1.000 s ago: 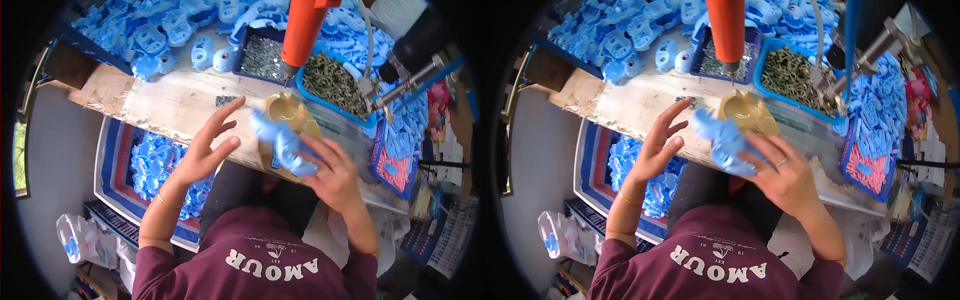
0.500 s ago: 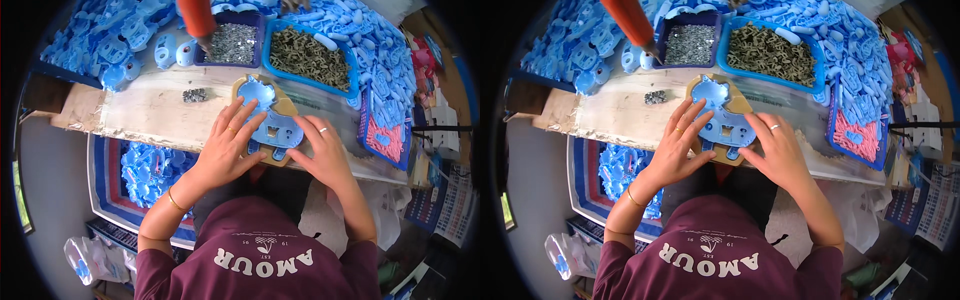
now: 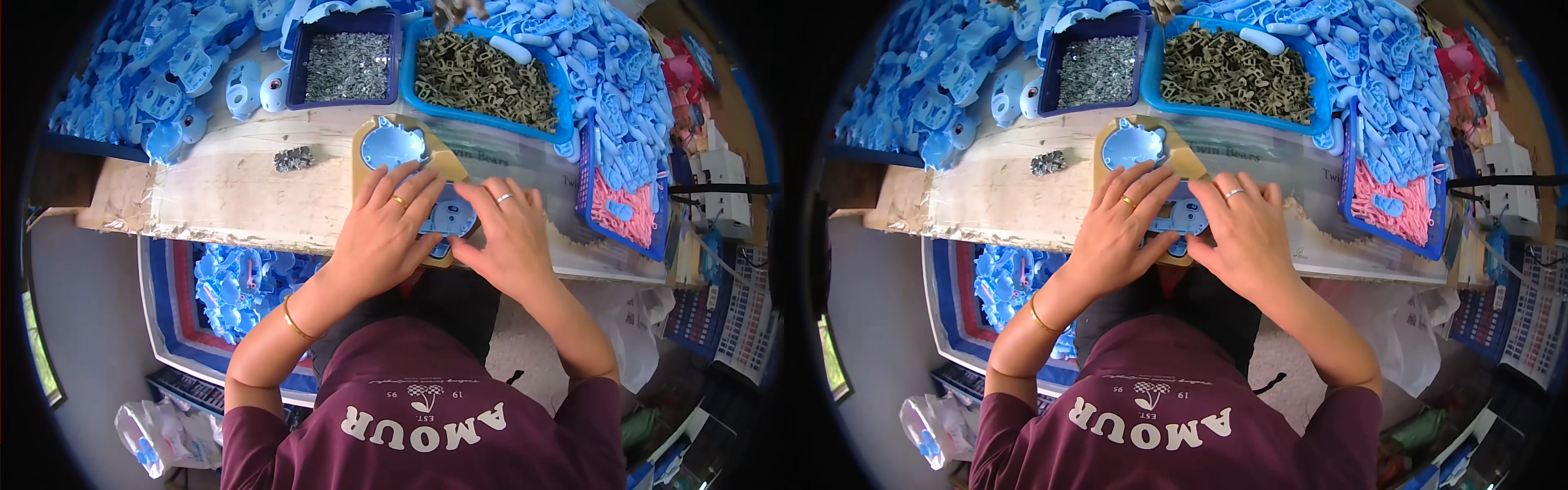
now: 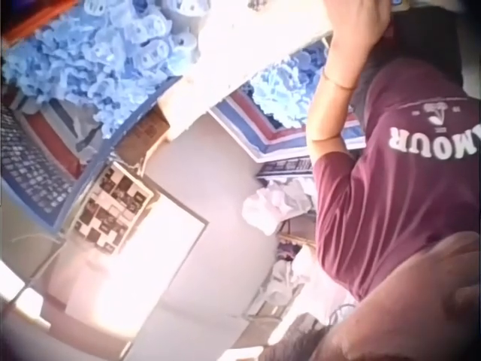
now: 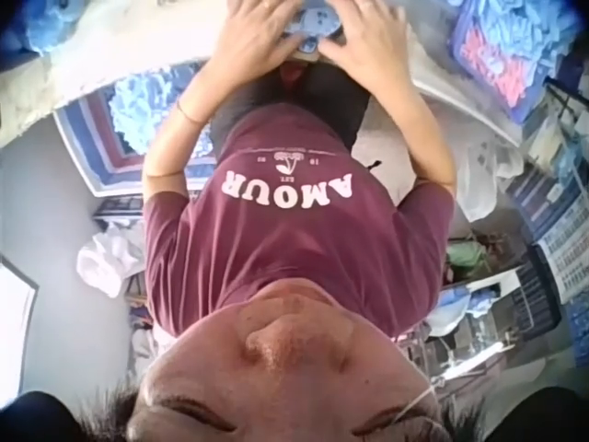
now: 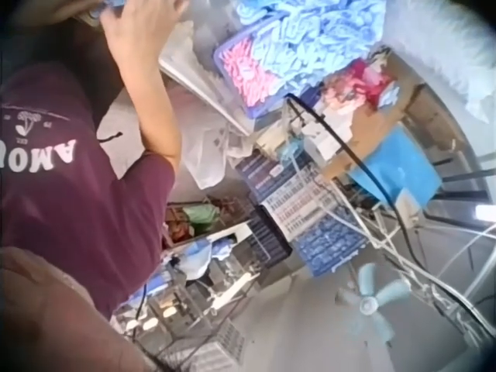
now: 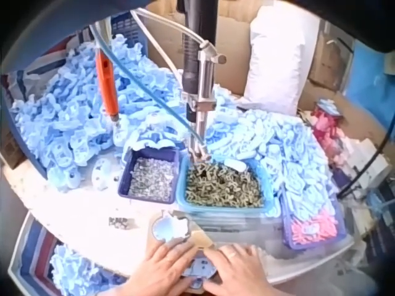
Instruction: Assemble plastic toy components at a factory workbench using glue and mechanical fasteners.
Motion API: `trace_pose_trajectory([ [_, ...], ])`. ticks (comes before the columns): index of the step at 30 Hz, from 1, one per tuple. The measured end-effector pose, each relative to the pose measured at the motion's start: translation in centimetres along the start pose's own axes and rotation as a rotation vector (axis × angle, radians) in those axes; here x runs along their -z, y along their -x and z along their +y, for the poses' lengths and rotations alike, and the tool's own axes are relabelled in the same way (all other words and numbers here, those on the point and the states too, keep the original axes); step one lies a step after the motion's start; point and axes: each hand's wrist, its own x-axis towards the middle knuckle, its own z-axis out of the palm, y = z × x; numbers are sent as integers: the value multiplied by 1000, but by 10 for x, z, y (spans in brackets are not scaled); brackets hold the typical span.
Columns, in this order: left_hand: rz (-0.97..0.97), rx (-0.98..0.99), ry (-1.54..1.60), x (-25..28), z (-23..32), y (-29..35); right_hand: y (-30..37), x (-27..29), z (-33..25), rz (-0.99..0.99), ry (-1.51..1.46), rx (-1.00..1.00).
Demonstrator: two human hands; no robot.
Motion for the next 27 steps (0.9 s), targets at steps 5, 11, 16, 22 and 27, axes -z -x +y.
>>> trace_pose_trajectory([
  [5, 15, -27, -52, -2, 1, -2, 1, -5, -2, -3, 88, -12],
  [11, -24, 3, -74, 1, 1, -3, -36, 14, 57, -165, -479, -105],
  [16, -27, 3, -61, 1, 6, -4, -112, -8, 98, 132, -71, -190],
  [22, -38, 13, -74, -3, 5, -2, -155, -41, 115, 202, -9, 81],
  [27, -44, 22, -63, 0, 5, -1, -158, -37, 130, 147, 9, 49],
])
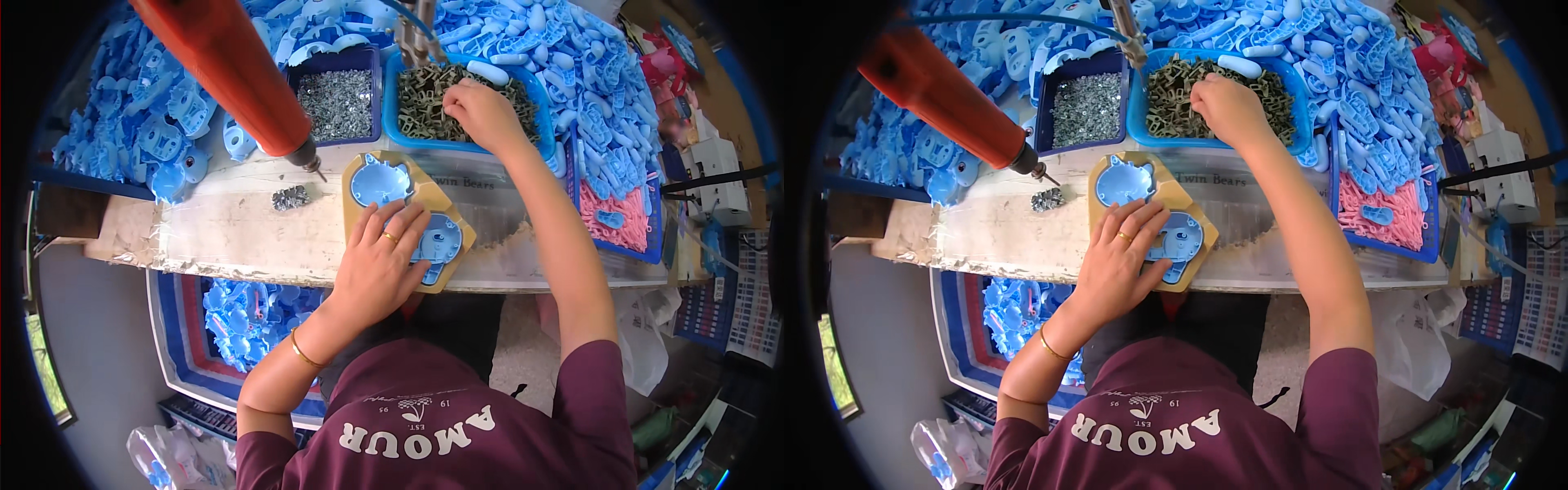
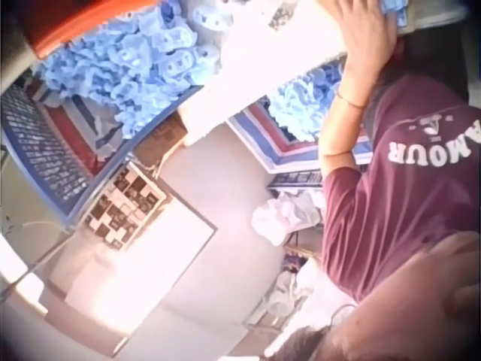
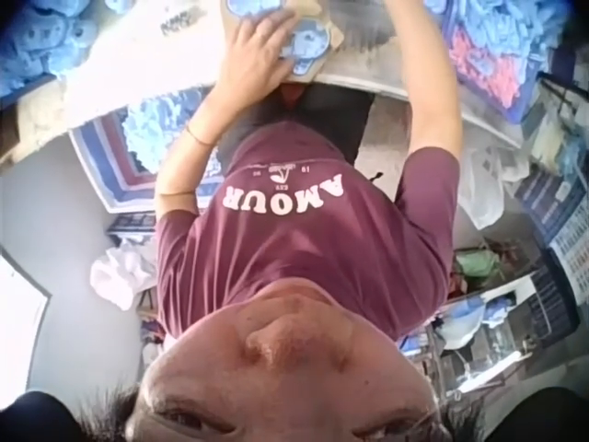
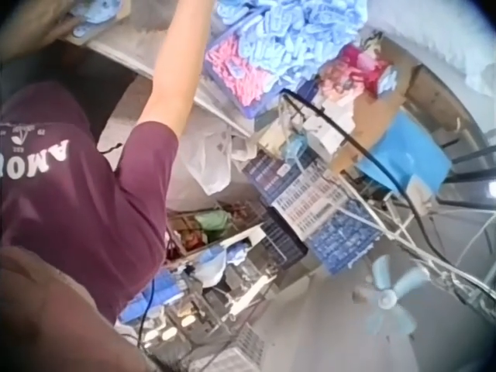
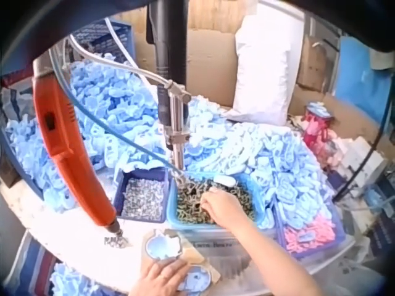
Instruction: Assemble plastic toy components at a factory workbench using glue and mechanical fasteners.
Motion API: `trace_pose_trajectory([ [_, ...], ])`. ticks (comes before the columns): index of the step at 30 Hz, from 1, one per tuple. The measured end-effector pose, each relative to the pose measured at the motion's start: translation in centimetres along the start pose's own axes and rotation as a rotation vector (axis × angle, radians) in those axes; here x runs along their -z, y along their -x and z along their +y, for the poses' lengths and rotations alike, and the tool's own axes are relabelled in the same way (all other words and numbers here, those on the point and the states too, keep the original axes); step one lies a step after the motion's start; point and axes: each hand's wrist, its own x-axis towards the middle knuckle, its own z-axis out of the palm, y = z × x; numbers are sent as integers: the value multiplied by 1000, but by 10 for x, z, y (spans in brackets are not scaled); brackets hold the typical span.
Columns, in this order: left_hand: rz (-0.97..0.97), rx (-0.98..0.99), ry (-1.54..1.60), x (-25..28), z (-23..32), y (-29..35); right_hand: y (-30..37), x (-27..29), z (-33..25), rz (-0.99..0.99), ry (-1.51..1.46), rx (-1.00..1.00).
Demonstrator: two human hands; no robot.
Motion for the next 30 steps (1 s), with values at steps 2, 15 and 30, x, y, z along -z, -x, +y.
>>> trace_pose_trajectory([
  [2, 0, -8, -25, 3, 0, 0, 2, 6, 7, 9, -92, -17],
  [15, 241, 96, 515, 17, 3, -55, 75, 72, -69, -628, -1174, -338],
  [30, 95, 302, 933, 12, 13, -19, 231, 145, 48, -85, -125, -534],
])
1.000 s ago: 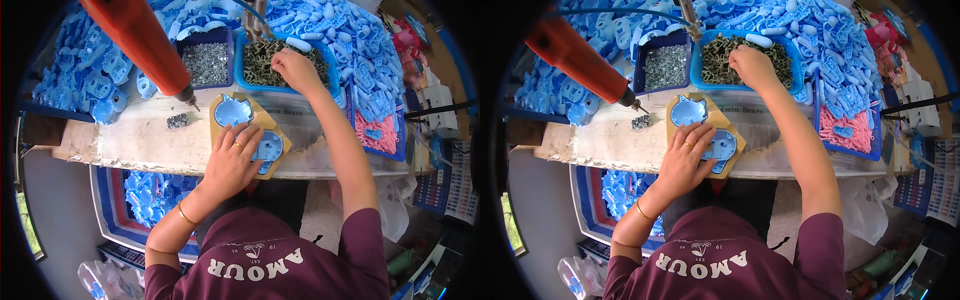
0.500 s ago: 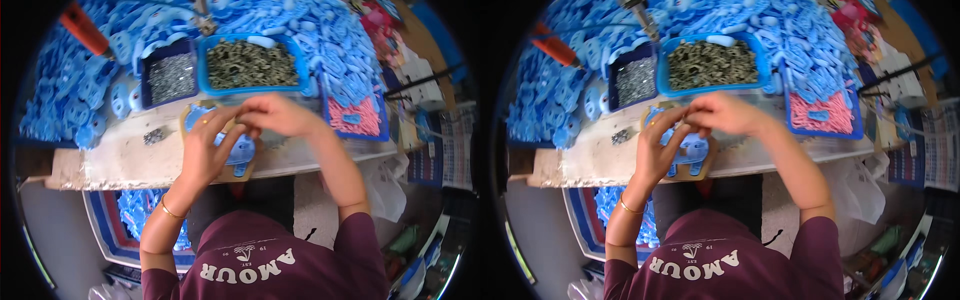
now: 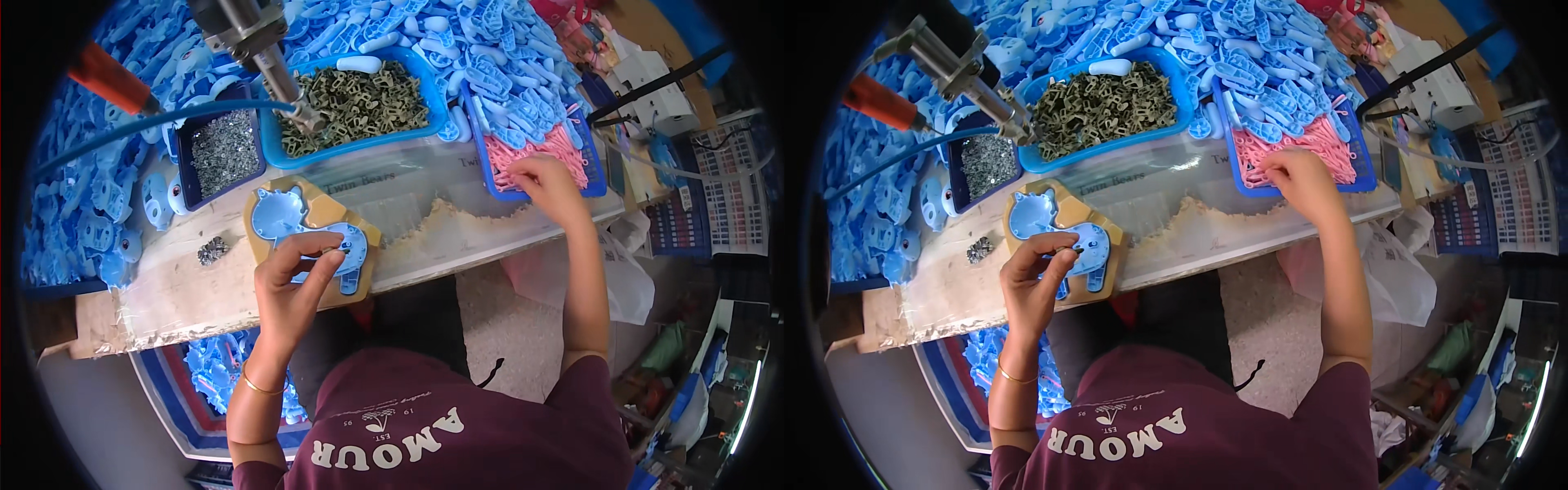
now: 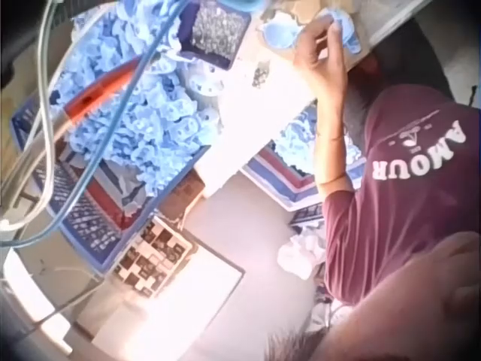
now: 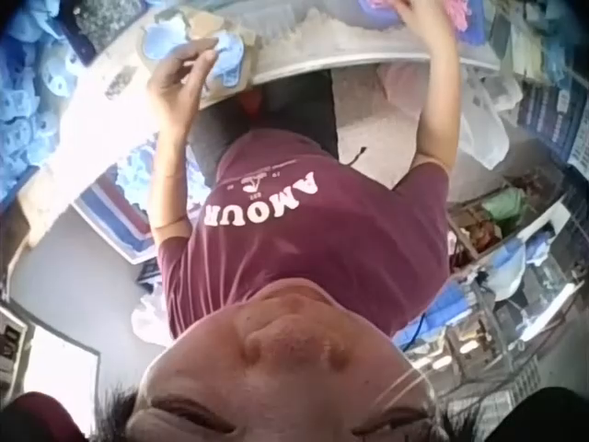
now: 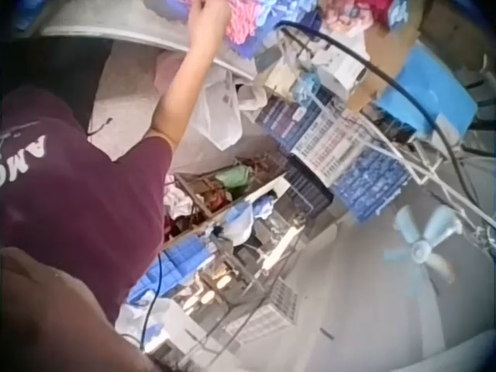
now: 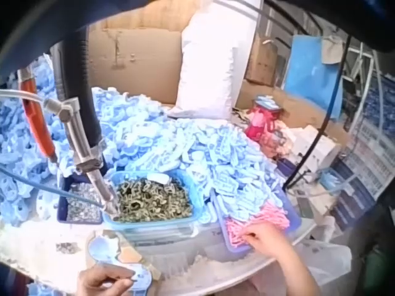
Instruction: Assemble plastic toy components at a factory workbench using glue and mechanical fasteners.
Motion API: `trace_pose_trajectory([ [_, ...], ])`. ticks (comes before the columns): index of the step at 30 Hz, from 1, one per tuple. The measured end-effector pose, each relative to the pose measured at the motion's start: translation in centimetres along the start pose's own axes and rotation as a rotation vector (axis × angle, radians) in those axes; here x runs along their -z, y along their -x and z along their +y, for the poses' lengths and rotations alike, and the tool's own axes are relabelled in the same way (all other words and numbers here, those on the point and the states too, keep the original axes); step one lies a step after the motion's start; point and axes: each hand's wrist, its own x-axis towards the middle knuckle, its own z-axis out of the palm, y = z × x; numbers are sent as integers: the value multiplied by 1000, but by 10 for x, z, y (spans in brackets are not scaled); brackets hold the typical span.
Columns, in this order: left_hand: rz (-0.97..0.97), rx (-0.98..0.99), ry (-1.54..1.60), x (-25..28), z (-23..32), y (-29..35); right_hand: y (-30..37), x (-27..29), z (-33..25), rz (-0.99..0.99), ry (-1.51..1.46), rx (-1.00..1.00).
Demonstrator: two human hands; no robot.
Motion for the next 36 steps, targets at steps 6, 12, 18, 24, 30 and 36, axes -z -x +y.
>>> trace_pose_trajectory([
  [6, -30, 86, 26, -6, -2, 0, -23, 4, -13, -62, 323, 247],
  [12, 0, 217, 138, 3, -2, 5, -25, 4, -5, -156, 290, 258],
  [18, -15, 234, 113, 6, -5, 9, -30, 12, -8, -313, 310, 208],
  [24, 26, 206, 198, 7, -6, 10, -44, 31, 23, -183, -310, 18],
  [30, 53, 226, 309, 6, -7, 6, -57, 30, 11, -23, -710, -94],
  [36, 52, 268, 294, 11, -6, 7, -58, 21, -12, 93, -732, -137],
])
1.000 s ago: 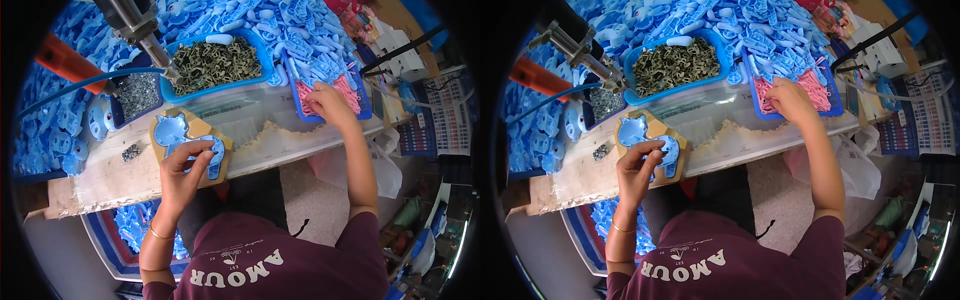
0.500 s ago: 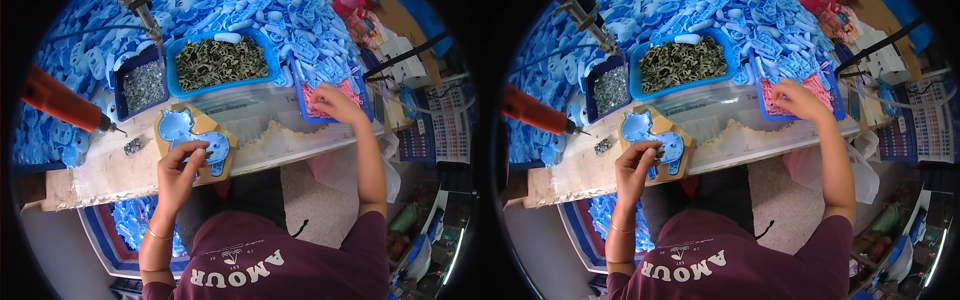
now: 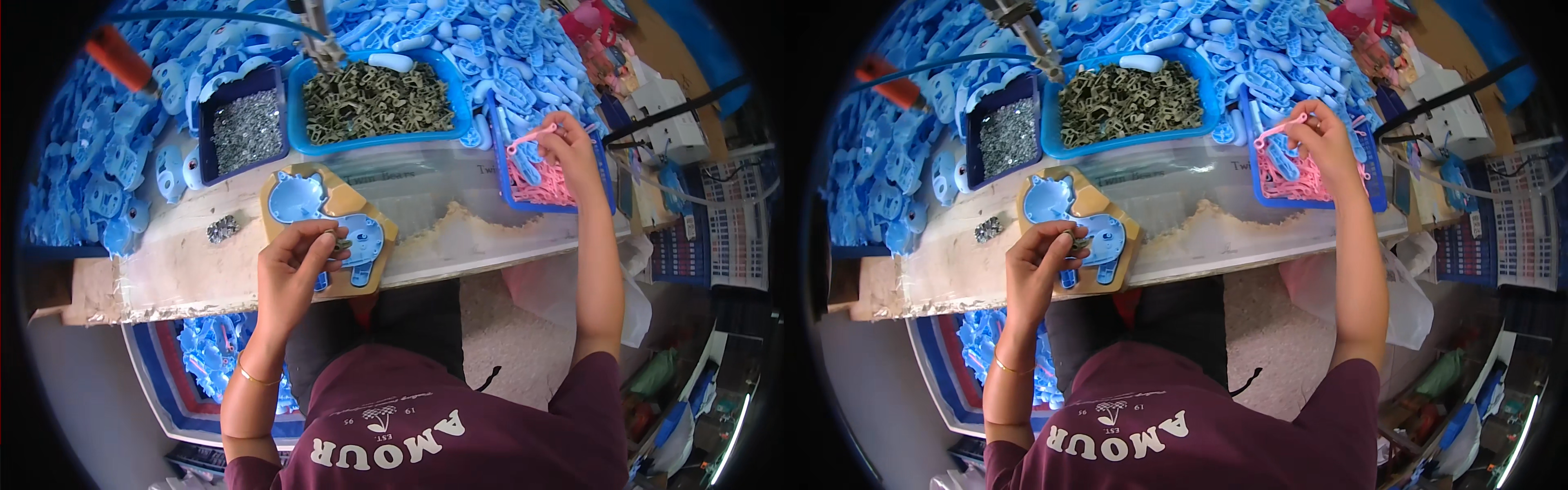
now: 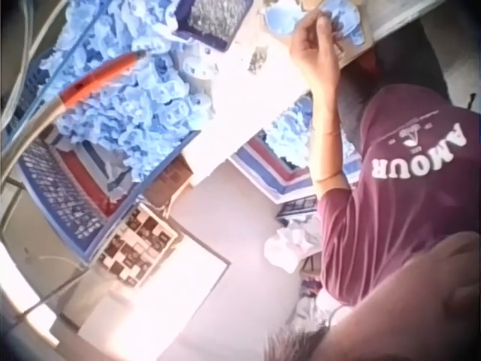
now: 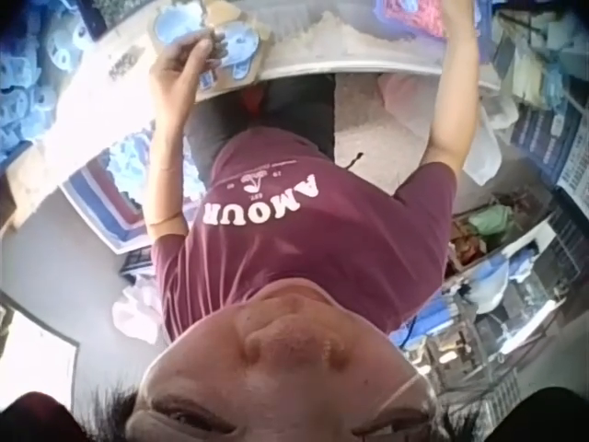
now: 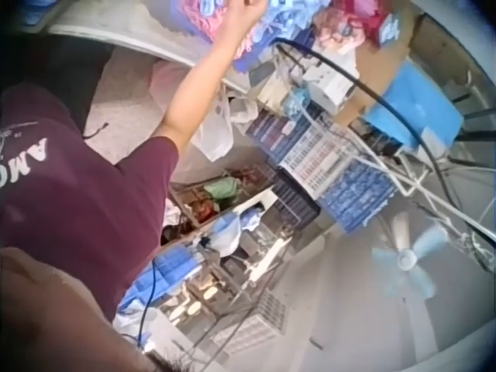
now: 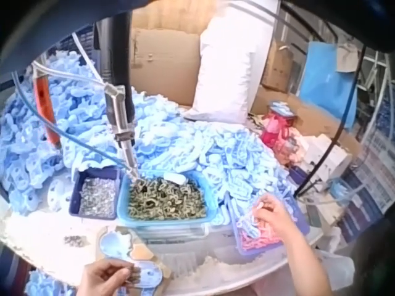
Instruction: Assemble plastic toy components at a factory workbench using glue and mechanical fasteners.
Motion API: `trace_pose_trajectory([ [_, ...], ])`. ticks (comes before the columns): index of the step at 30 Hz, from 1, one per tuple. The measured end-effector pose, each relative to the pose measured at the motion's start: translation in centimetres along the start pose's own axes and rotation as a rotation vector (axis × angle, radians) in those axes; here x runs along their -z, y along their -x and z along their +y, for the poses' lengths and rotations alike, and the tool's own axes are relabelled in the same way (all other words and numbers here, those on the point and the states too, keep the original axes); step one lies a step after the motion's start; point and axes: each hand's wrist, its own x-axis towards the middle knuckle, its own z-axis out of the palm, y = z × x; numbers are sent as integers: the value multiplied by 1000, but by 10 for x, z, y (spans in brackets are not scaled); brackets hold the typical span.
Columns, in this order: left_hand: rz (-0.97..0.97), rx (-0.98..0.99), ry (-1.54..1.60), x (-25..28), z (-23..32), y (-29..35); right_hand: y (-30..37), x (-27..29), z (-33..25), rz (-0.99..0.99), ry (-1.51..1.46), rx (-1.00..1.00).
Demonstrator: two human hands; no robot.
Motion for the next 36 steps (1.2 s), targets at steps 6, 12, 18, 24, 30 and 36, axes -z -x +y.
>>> trace_pose_trajectory([
  [6, 10, 69, -3, -12, 0, -4, 63, -115, -43, -331, -278, -10],
  [12, 25, 54, 83, -15, -4, -1, 88, -174, -31, -410, -394, -67],
  [18, 115, 35, 184, -15, -11, 2, 99, -190, -28, -292, -380, -100],
  [24, 13, 68, 152, -4, -9, 2, 96, -189, -22, -306, -400, -153],
  [30, -113, 104, 34, 16, 4, -1, 94, -201, -59, -490, 262, 376],
  [36, -136, 202, -68, 30, 17, 0, 91, -224, -54, -370, 390, 646],
])
